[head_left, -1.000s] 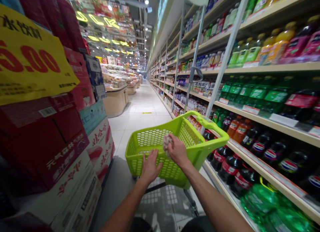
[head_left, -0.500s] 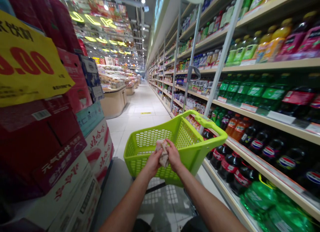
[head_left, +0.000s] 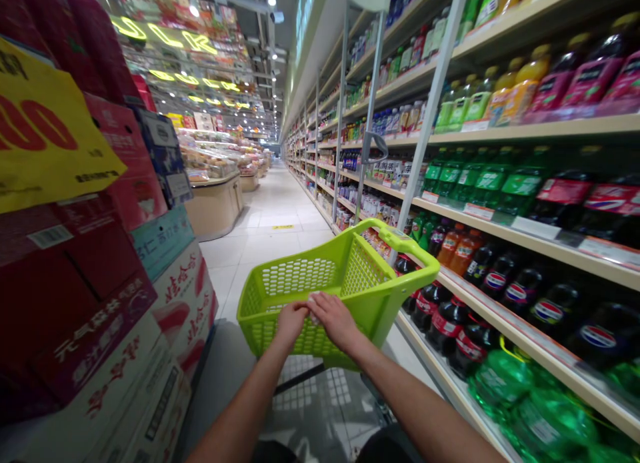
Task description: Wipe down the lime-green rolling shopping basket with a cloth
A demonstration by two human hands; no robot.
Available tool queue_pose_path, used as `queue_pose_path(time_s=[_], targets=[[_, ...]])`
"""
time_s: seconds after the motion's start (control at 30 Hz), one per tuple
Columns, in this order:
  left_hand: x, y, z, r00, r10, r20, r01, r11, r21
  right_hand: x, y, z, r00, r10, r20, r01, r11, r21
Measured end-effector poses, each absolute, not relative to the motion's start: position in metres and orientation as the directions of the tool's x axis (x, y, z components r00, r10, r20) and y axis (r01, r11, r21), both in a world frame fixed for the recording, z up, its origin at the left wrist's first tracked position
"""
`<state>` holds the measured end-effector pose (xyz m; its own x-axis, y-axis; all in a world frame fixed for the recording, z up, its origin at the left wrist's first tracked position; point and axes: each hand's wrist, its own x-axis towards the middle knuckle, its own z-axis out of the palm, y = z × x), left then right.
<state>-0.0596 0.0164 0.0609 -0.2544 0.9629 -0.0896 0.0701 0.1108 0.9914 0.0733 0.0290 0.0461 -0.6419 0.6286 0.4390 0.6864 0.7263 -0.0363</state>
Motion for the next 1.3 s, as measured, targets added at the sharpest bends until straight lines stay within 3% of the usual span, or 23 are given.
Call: queue_pose_path(time_s=[0.1, 0.13, 0.2, 0.27, 0.33, 0.53, 0.67, 0.83, 1.03, 1.13, 1.23, 1.3], targets=[[-0.074, 0.009, 0.055, -0.311, 0.947, 0.084, 0.375, 0.041, 0.926, 0.094, 0.041, 0.045, -0.702, 0.545, 0.458, 0.643, 0.762, 0.080], [-0.077, 0.006, 0.052, -0.267, 0.951, 0.153, 0.545, 0.018, 0.838, 0.106, 0.044, 0.049, -0.691, 0.555, 0.463, 0.662, 0.743, 0.098], [-0.080, 0.001, 0.044, -0.127, 0.963, 0.239, 0.838, -0.025, 0.545, 0.135, 0.050, 0.060, -0.606, 0.628, 0.489, 0.755, 0.647, 0.105], [-0.078, -0.002, 0.038, -0.046, 0.968, 0.246, 0.951, -0.033, 0.308, 0.162, 0.055, 0.071, -0.480, 0.703, 0.525, 0.852, 0.515, 0.090], [-0.073, -0.003, 0.036, -0.047, 0.970, 0.239, 0.977, -0.006, 0.215, 0.175, 0.056, 0.075, -0.394, 0.732, 0.556, 0.898, 0.435, 0.064], [-0.069, 0.000, 0.037, -0.020, 0.975, 0.220, 0.987, -0.016, 0.161, 0.151, 0.053, 0.058, -0.530, 0.660, 0.532, 0.797, 0.602, 0.048], [-0.072, 0.001, 0.036, -0.010, 0.981, 0.194, 0.993, -0.013, 0.119, 0.157, 0.052, 0.066, -0.481, 0.724, 0.494, 0.852, 0.519, 0.070], [-0.070, 0.001, 0.039, -0.010, 0.987, 0.162, 0.995, -0.005, 0.095, 0.171, 0.053, 0.077, -0.535, 0.746, 0.397, 0.845, 0.481, 0.234], [-0.071, 0.000, 0.039, 0.000, 0.985, 0.173, 0.998, -0.011, 0.063, 0.198, 0.063, 0.082, -0.703, 0.597, 0.387, 0.708, 0.536, 0.459], [-0.071, 0.000, 0.036, 0.005, 0.982, 0.190, 0.998, -0.016, 0.058, 0.245, 0.064, 0.096, -0.635, 0.600, 0.487, 0.767, 0.415, 0.490], [-0.068, 0.000, 0.035, -0.012, 0.981, 0.192, 0.998, 0.000, 0.064, 0.287, 0.063, 0.107, -0.398, 0.641, 0.657, 0.906, 0.164, 0.389], [-0.066, 0.000, 0.034, -0.026, 0.983, 0.184, 0.998, 0.014, 0.069, 0.290, 0.061, 0.104, -0.300, 0.636, 0.711, 0.943, 0.086, 0.322]])
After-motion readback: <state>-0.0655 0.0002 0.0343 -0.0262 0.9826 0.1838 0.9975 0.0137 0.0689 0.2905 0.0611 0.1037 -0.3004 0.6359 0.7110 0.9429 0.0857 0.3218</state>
